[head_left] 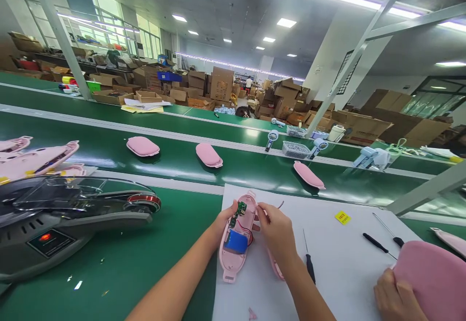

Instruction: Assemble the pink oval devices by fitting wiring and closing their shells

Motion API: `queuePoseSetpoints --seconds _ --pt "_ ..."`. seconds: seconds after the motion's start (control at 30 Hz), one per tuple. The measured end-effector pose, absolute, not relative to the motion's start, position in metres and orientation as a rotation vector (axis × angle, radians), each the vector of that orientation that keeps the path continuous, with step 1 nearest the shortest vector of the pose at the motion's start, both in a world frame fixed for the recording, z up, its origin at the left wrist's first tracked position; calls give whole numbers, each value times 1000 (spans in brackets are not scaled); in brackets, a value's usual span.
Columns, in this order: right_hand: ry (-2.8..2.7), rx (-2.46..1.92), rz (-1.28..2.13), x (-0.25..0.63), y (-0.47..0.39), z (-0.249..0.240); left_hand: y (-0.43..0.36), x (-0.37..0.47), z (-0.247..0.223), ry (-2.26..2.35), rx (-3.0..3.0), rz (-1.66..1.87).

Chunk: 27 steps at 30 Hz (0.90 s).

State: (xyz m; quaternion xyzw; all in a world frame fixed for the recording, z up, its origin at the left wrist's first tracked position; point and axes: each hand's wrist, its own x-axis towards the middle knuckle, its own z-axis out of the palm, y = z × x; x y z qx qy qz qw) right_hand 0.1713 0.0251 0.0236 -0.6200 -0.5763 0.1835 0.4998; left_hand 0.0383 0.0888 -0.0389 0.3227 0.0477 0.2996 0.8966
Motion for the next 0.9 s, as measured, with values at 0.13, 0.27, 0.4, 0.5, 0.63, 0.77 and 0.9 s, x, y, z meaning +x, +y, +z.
queuePoseSetpoints --seconds 0.13,0.27,0.4,0.5,0.63,0.77,0.9 --pt "-1266 -1507 692 176 25 30 90 37 -41 108 676 585" --pt "-1180 -1471 958 189 31 34 91 37 -39 120 672 579" --pt "-1158 -1451 1108 200 37 35 92 37 -40 140 671 557" --pt "-1209 -1477 1189 196 38 36 92 37 -40 148 667 564" --pt "-1332 -1527 1200 182 40 41 88 39 -37 157 651 612" --pt "-1452 -1595 1117 173 44 41 85 42 -35 184 634 629" --pt "-1514 -1630 1087 174 49 35 84 43 -31 213 619 651"
